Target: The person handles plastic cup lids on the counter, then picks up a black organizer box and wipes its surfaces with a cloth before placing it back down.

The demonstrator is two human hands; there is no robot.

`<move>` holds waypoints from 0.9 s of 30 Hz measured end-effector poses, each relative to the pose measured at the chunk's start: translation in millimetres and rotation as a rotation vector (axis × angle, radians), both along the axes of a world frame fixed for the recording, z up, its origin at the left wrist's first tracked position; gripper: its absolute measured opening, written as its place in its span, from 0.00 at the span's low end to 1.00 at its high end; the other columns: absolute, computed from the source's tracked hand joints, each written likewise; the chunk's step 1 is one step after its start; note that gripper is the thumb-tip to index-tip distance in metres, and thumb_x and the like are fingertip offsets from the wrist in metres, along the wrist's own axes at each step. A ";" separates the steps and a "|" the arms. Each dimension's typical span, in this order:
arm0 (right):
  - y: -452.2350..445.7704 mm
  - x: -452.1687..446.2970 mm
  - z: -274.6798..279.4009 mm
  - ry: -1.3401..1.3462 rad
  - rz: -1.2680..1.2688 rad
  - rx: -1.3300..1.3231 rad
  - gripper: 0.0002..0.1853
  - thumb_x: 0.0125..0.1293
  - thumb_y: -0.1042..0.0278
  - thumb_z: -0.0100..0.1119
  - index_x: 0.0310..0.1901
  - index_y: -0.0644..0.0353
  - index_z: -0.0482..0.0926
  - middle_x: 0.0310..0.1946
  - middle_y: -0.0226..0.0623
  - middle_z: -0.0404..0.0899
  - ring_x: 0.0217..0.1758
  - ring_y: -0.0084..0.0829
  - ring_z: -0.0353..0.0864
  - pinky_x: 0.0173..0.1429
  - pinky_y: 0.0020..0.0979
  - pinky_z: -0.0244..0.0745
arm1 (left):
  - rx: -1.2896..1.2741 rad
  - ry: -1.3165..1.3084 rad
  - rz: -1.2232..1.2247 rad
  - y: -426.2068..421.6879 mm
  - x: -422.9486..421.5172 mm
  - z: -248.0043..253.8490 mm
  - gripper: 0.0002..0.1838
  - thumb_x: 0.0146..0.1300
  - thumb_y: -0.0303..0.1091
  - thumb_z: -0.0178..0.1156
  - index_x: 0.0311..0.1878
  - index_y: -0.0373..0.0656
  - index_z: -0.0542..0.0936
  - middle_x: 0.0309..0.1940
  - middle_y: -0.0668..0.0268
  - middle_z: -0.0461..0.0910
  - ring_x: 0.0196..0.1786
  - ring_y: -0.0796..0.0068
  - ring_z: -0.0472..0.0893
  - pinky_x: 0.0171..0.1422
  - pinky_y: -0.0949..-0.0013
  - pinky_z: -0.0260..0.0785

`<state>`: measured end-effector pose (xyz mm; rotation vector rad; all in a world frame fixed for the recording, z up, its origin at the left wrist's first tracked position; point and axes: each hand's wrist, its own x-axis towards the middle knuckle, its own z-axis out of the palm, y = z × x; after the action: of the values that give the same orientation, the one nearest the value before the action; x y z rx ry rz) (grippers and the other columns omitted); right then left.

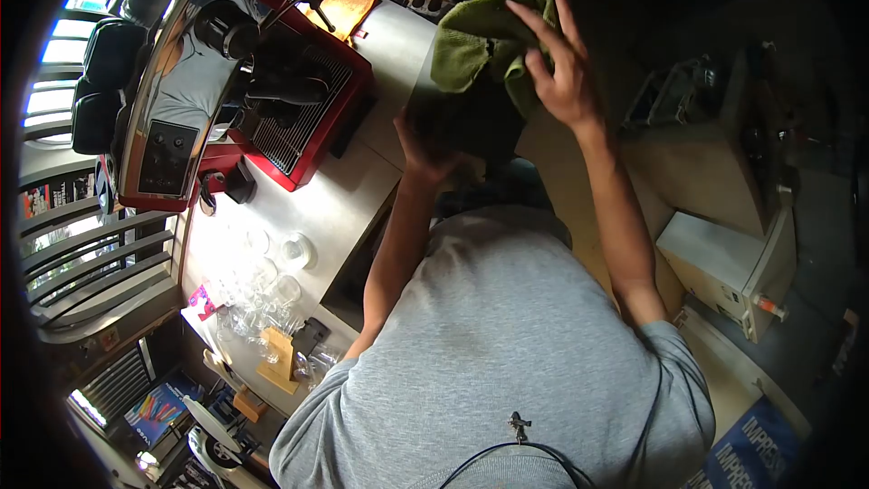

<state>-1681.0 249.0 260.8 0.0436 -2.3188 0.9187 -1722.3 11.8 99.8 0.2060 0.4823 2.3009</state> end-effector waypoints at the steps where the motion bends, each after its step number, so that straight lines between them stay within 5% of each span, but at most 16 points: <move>1: 4.9 -6.3 -1.9 -0.014 -0.018 -0.017 0.33 0.61 0.79 0.59 0.70 0.46 0.77 0.80 0.56 0.55 0.81 0.54 0.59 0.81 0.44 0.62 | 0.047 0.047 -0.025 -0.8 1.7 -3.1 0.46 0.57 0.66 0.62 0.74 0.49 0.68 0.72 0.62 0.73 0.77 0.59 0.66 0.82 0.48 0.47; 3: 2.5 -9.4 0.7 -0.027 -0.029 -0.078 0.33 0.61 0.81 0.57 0.68 0.45 0.79 0.78 0.52 0.61 0.81 0.56 0.59 0.81 0.47 0.61 | 0.163 0.123 -0.058 -2.1 3.8 -8.4 0.53 0.54 0.65 0.68 0.79 0.49 0.62 0.75 0.63 0.70 0.80 0.63 0.62 0.86 0.50 0.38; 6: -19.4 2.5 0.9 0.022 -0.059 0.133 0.32 0.60 0.82 0.57 0.67 0.44 0.80 0.79 0.47 0.60 0.80 0.61 0.59 0.82 0.50 0.58 | 0.122 0.088 0.029 3.6 2.0 -8.9 0.50 0.57 0.65 0.65 0.78 0.47 0.63 0.75 0.62 0.69 0.79 0.62 0.63 0.85 0.50 0.44; 8: -44.0 27.5 6.2 -0.061 0.074 0.085 0.28 0.64 0.74 0.60 0.66 0.40 0.81 0.80 0.43 0.58 0.82 0.60 0.55 0.83 0.58 0.49 | 0.045 -0.164 0.032 5.9 2.2 22.1 0.48 0.60 0.65 0.62 0.77 0.46 0.65 0.75 0.59 0.68 0.78 0.61 0.65 0.84 0.47 0.50; 11: -69.5 62.2 4.3 -0.123 0.180 0.224 0.26 0.67 0.61 0.63 0.68 0.35 0.80 0.81 0.40 0.56 0.83 0.57 0.52 0.83 0.64 0.42 | -0.150 -0.188 0.143 13.1 -0.3 36.8 0.40 0.70 0.69 0.40 0.74 0.49 0.70 0.71 0.55 0.72 0.72 0.52 0.72 0.77 0.43 0.64; 13: -78.8 77.3 -7.5 -0.113 0.210 0.285 0.27 0.67 0.50 0.64 0.69 0.33 0.78 0.82 0.39 0.54 0.84 0.55 0.51 0.82 0.68 0.40 | -0.272 0.530 0.115 -4.1 -20.7 30.9 0.42 0.72 0.70 0.35 0.76 0.47 0.67 0.74 0.54 0.68 0.74 0.52 0.71 0.78 0.44 0.63; 15: -75.7 81.4 -14.4 -0.071 0.185 0.370 0.29 0.65 0.46 0.66 0.69 0.32 0.78 0.83 0.39 0.53 0.84 0.55 0.51 0.82 0.68 0.41 | -0.261 0.576 0.099 -6.3 -19.3 25.1 0.45 0.73 0.71 0.32 0.77 0.45 0.64 0.76 0.52 0.66 0.75 0.52 0.69 0.79 0.44 0.62; 16: -74.0 82.5 -15.0 -0.050 0.171 0.412 0.30 0.64 0.44 0.67 0.69 0.31 0.77 0.83 0.39 0.53 0.84 0.55 0.52 0.81 0.68 0.42 | -0.197 0.262 0.100 -0.2 -4.1 30.1 0.46 0.73 0.72 0.31 0.78 0.43 0.63 0.76 0.51 0.66 0.75 0.52 0.69 0.79 0.45 0.62; 17: -70.1 80.2 -10.3 -0.067 0.130 0.363 0.31 0.64 0.44 0.68 0.69 0.33 0.77 0.83 0.39 0.53 0.83 0.55 0.52 0.82 0.66 0.43 | -0.133 -0.051 0.099 3.9 3.7 33.5 0.47 0.73 0.73 0.30 0.79 0.42 0.62 0.76 0.50 0.66 0.76 0.52 0.69 0.80 0.45 0.62; 22: -28.7 40.8 23.2 0.043 0.017 0.088 0.34 0.60 0.50 0.74 0.69 0.41 0.77 0.82 0.42 0.53 0.82 0.55 0.55 0.82 0.55 0.52 | -0.224 0.128 0.157 10.5 -11.5 34.7 0.46 0.74 0.70 0.33 0.79 0.40 0.60 0.76 0.51 0.65 0.77 0.53 0.68 0.81 0.48 0.61; 23: -25.2 33.0 30.0 0.114 0.010 0.040 0.32 0.61 0.59 0.74 0.68 0.48 0.78 0.79 0.45 0.60 0.78 0.53 0.64 0.78 0.48 0.63 | -0.207 0.067 0.170 9.5 -8.1 37.4 0.45 0.75 0.69 0.34 0.79 0.39 0.60 0.76 0.51 0.65 0.77 0.53 0.68 0.81 0.49 0.61; 26: -10.1 24.0 39.6 -0.052 0.122 -0.207 0.29 0.62 0.67 0.72 0.66 0.52 0.79 0.72 0.45 0.71 0.72 0.47 0.75 0.73 0.41 0.72 | -0.211 -0.010 0.182 6.8 -4.1 38.8 0.43 0.75 0.66 0.37 0.79 0.38 0.60 0.75 0.52 0.66 0.76 0.54 0.69 0.80 0.51 0.62; 27: -9.9 23.3 50.4 -0.096 0.163 -0.288 0.25 0.65 0.72 0.68 0.64 0.56 0.79 0.63 0.42 0.81 0.66 0.37 0.81 0.70 0.36 0.75 | -0.161 -0.060 0.148 1.9 -4.6 23.9 0.43 0.75 0.66 0.38 0.79 0.38 0.60 0.75 0.52 0.66 0.75 0.55 0.69 0.79 0.51 0.62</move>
<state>-1657.7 239.1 311.2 0.0696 -2.2712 1.3567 -1726.9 13.7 123.7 0.0224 0.6678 2.3896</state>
